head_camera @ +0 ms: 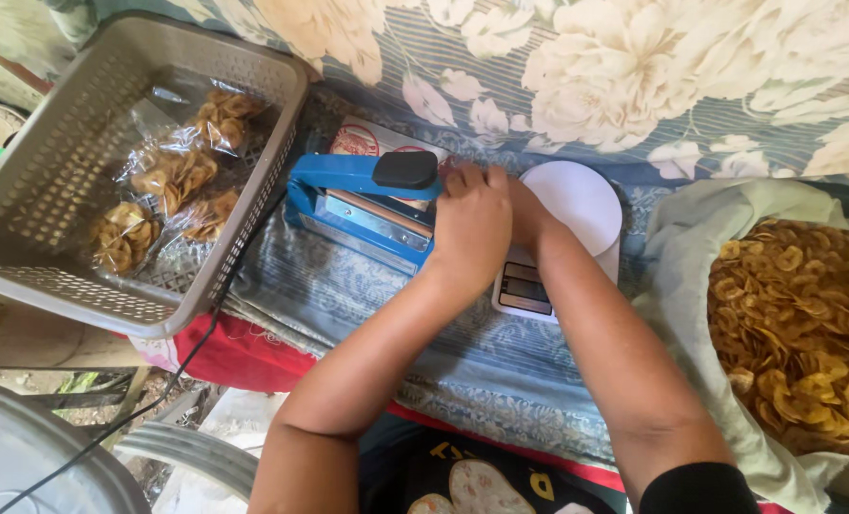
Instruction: The person weighs dried banana chips on a digital scale, places them into clear plastic bags, and seals the bags using a handheld heat sealer. The sealed packages are then placed into a plastic basket.
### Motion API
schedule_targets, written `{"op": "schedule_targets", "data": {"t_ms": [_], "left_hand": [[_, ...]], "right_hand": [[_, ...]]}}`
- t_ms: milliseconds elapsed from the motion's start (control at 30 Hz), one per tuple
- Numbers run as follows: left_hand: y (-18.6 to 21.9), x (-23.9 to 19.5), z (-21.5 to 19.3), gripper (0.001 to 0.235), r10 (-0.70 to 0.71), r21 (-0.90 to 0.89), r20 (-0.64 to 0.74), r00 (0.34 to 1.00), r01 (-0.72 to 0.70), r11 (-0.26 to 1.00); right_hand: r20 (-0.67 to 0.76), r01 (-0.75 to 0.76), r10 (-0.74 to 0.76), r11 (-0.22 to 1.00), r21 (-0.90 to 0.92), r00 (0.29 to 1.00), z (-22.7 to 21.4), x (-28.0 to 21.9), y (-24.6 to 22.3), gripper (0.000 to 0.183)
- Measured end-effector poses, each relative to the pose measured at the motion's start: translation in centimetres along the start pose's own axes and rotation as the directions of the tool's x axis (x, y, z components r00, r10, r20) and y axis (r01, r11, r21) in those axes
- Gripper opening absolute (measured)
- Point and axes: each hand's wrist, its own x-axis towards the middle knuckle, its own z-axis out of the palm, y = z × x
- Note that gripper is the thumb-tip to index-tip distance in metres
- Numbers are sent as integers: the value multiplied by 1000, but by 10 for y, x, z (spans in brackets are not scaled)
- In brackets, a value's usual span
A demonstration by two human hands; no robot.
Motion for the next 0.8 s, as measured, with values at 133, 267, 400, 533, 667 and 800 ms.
{"op": "schedule_targets", "data": {"t_ms": [133, 267, 400, 533, 667, 800], "left_hand": [[-4, 4, 10, 28, 41, 216, -7, 999, -39, 976], [-14, 12, 11, 26, 76, 317, -26, 997, -64, 946], [-23, 20, 23, 30, 27, 276, -60, 998, -10, 961], [-27, 33, 33, 27, 23, 230, 2, 1000, -23, 973], [-30, 37, 42, 23, -15, 196, -1, 1000, 15, 980], [-26, 35, 45, 27, 28, 290, 31, 999, -36, 957]], "right_hand": [[-58, 67, -75, 989, -132, 995, -6, 12, -27, 45], [-96, 117, -136, 976, -185, 986, -5, 25, -37, 38], [-200, 44, -78, 985, -170, 977, 12, 27, -38, 32], [-192, 66, -128, 952, -300, 973, 23, 45, -24, 20], [-199, -10, 3, 999, -35, 980, 31, 43, -9, 16], [-258, 43, -123, 955, -295, 958, 42, 41, 3, 18]]}}
